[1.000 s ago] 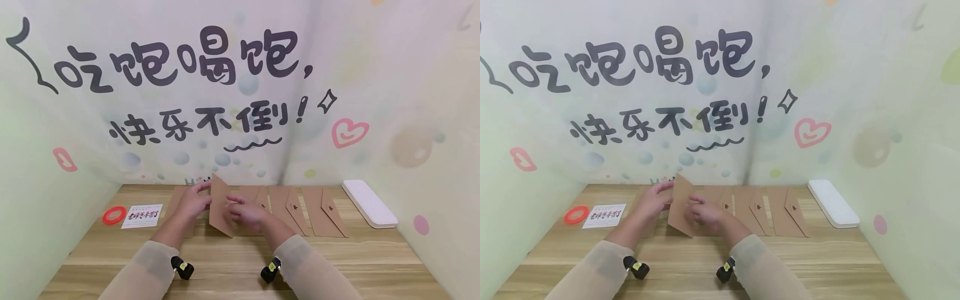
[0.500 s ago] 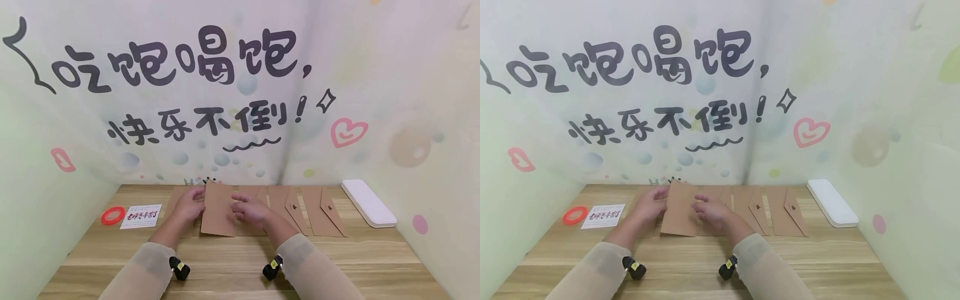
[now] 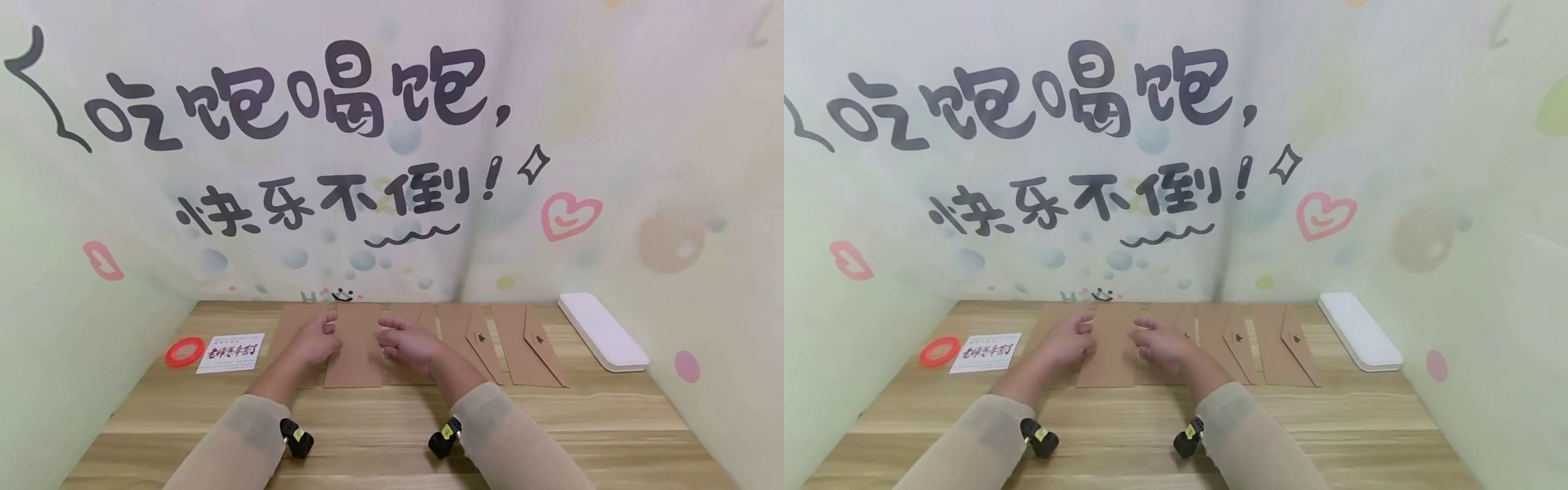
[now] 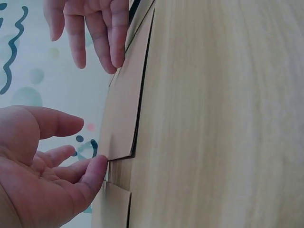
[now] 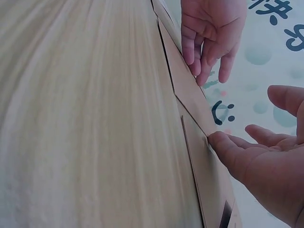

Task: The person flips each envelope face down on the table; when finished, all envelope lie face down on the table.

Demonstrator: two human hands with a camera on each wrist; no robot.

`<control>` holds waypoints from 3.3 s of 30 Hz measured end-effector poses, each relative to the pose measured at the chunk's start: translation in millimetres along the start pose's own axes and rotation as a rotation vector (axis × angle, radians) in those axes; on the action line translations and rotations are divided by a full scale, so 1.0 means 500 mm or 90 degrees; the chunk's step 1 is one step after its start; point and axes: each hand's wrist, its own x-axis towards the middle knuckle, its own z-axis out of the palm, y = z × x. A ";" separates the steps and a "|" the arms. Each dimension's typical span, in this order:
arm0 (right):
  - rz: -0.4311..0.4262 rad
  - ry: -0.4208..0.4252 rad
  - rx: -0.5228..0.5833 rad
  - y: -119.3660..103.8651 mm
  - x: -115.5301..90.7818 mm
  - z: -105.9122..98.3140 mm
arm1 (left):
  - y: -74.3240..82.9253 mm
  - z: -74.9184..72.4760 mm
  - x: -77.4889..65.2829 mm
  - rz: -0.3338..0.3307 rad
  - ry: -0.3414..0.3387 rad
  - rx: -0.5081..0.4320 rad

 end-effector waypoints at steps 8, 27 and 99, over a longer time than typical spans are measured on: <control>-0.046 0.037 -0.043 -0.004 -0.025 -0.042 | 0.023 0.026 -0.005 0.040 0.026 -0.016; -0.060 0.049 -0.090 -0.003 -0.126 -0.166 | 0.083 0.137 -0.002 0.080 0.002 -0.111; -0.081 -0.021 0.001 -0.010 -0.159 -0.143 | 0.136 0.218 -0.028 0.049 -0.147 -0.222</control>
